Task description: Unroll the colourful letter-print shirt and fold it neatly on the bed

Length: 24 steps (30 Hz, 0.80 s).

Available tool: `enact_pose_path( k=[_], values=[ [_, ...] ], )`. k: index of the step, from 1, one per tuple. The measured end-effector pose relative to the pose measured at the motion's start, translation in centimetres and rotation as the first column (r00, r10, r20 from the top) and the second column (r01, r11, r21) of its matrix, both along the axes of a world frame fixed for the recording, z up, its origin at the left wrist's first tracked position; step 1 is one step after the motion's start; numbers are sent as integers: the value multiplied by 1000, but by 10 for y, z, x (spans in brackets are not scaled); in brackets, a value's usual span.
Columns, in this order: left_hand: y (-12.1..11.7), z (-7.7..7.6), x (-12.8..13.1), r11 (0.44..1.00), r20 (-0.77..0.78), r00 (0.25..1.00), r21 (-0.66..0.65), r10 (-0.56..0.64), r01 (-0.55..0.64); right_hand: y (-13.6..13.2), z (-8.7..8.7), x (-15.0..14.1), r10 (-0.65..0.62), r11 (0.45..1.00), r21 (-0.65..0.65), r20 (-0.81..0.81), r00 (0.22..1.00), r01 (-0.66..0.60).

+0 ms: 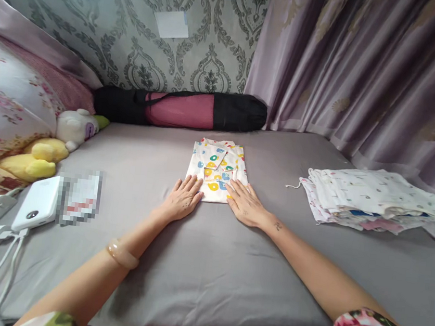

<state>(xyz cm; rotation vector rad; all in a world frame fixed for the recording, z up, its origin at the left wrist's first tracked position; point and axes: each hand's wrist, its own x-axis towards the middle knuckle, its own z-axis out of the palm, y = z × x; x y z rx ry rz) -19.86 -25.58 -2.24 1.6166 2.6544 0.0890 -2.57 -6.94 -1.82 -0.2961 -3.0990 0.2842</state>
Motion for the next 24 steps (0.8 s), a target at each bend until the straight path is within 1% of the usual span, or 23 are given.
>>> enact_pose_path(
  k=[6,9,12,15,17,20,22,24],
  values=[
    [-1,6,1,999,24,999,-23,-25,26,0,3,-1,-4,1000,-13,27,1000,4],
    [-4,8,2,996,-13,997,46,-73,73,1,7,-1,6,999,-35,43,999,-5],
    [-4,11,4,967,-82,980,167,-183,194,1,12,-1,6,999,-48,59,998,-3],
    [-2,16,7,913,-115,939,224,-323,341,-5,17,-3,-2,1000,-26,49,999,3],
    [1,18,8,882,-137,910,227,-390,412,-13,18,-5,25,1000,-15,18,1000,-25],
    [6,16,10,857,-181,879,203,-442,473,-25,16,-11,93,995,-25,-23,995,-94],
    [9,15,10,859,-210,871,173,-445,481,-30,13,-15,108,994,-22,-45,993,-109],
    [12,16,10,871,-229,872,144,-433,470,-31,10,-18,94,996,0,-77,993,-95]
  ],
)
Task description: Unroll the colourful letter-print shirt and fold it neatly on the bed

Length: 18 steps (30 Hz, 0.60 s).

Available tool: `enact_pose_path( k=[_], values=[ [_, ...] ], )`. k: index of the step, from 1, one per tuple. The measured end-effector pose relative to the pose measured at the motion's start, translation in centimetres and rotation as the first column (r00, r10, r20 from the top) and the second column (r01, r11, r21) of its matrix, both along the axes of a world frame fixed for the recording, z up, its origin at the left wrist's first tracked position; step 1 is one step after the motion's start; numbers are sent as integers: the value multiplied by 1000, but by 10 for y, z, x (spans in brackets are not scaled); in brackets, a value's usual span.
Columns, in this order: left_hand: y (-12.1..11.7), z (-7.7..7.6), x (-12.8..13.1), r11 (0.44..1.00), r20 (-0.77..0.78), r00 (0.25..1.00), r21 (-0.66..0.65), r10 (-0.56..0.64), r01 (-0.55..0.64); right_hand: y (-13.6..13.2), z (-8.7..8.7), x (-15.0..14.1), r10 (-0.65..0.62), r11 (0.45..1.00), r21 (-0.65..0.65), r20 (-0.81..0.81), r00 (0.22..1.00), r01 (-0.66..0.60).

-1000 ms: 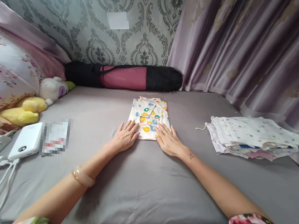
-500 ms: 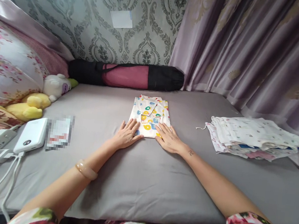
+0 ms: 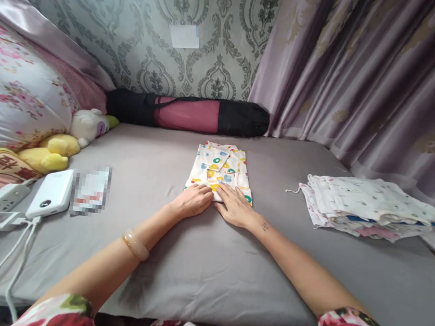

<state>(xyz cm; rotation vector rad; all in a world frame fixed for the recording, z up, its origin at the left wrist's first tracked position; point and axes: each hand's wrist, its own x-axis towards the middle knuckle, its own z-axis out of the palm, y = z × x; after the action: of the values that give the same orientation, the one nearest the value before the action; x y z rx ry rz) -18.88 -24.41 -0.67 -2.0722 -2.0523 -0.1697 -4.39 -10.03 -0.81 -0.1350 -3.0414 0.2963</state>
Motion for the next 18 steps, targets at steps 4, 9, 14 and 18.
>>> enact_pose_path(
  k=[4,9,14,18],
  values=[
    [2,2,1,1000,17,999,4,30,-31,4,0,-1,-6,998,64,-78,997,11],
    [3,2,3,1000,51,999,25,14,-15,5,3,0,70,989,138,-116,991,-54],
    [7,0,2,1000,11,1000,-10,-3,3,0,5,-2,50,990,136,-129,990,-33],
    [9,0,1,999,7,999,15,38,-38,3,8,-1,26,993,117,-132,991,-10]
  ],
)
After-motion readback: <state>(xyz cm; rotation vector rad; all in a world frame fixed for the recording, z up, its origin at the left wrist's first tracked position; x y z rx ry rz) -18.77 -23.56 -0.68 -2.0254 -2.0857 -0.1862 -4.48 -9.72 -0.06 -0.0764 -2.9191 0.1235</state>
